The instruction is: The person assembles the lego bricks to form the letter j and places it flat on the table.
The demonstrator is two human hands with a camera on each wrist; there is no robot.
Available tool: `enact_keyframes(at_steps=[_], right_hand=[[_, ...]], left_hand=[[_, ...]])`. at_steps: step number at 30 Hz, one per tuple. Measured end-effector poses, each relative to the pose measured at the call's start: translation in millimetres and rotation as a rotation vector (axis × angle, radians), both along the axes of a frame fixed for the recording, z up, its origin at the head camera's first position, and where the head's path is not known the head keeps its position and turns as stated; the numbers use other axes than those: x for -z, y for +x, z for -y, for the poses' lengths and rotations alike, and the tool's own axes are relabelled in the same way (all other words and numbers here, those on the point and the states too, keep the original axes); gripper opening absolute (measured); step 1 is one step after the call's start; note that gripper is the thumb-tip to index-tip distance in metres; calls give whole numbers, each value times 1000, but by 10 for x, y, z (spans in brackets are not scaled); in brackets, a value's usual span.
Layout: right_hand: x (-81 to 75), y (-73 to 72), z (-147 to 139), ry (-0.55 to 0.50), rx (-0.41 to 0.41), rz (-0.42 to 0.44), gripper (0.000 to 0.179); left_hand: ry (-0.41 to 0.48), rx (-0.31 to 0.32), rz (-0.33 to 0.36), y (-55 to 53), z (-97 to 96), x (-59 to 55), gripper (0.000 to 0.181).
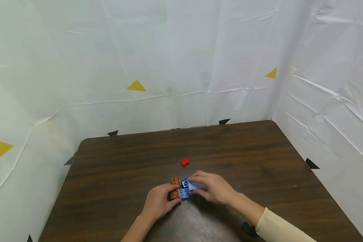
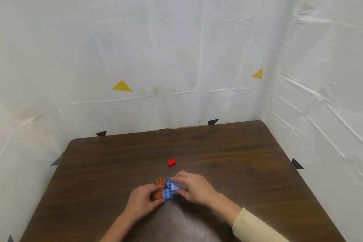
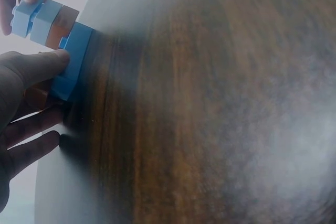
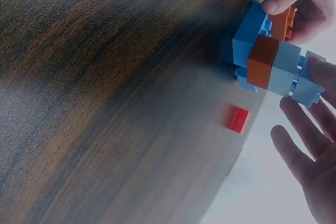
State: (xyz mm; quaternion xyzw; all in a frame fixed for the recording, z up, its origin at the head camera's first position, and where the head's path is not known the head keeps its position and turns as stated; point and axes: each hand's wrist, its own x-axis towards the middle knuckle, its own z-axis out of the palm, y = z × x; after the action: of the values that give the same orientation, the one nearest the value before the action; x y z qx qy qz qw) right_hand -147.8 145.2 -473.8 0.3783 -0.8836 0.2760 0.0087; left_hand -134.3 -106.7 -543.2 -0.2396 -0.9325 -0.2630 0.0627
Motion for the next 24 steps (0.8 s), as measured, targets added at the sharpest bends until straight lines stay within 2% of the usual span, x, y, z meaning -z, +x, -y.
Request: enact_keyframes(at_steps=[9, 24], right_hand=[[19, -9, -6, 23, 5, -4, 41], [2, 10, -14, 83, 21, -21, 44]], left_hand=[[-8, -10, 22, 2, -13, -12, 46], [-26, -18, 13, 14, -24, -17, 46]])
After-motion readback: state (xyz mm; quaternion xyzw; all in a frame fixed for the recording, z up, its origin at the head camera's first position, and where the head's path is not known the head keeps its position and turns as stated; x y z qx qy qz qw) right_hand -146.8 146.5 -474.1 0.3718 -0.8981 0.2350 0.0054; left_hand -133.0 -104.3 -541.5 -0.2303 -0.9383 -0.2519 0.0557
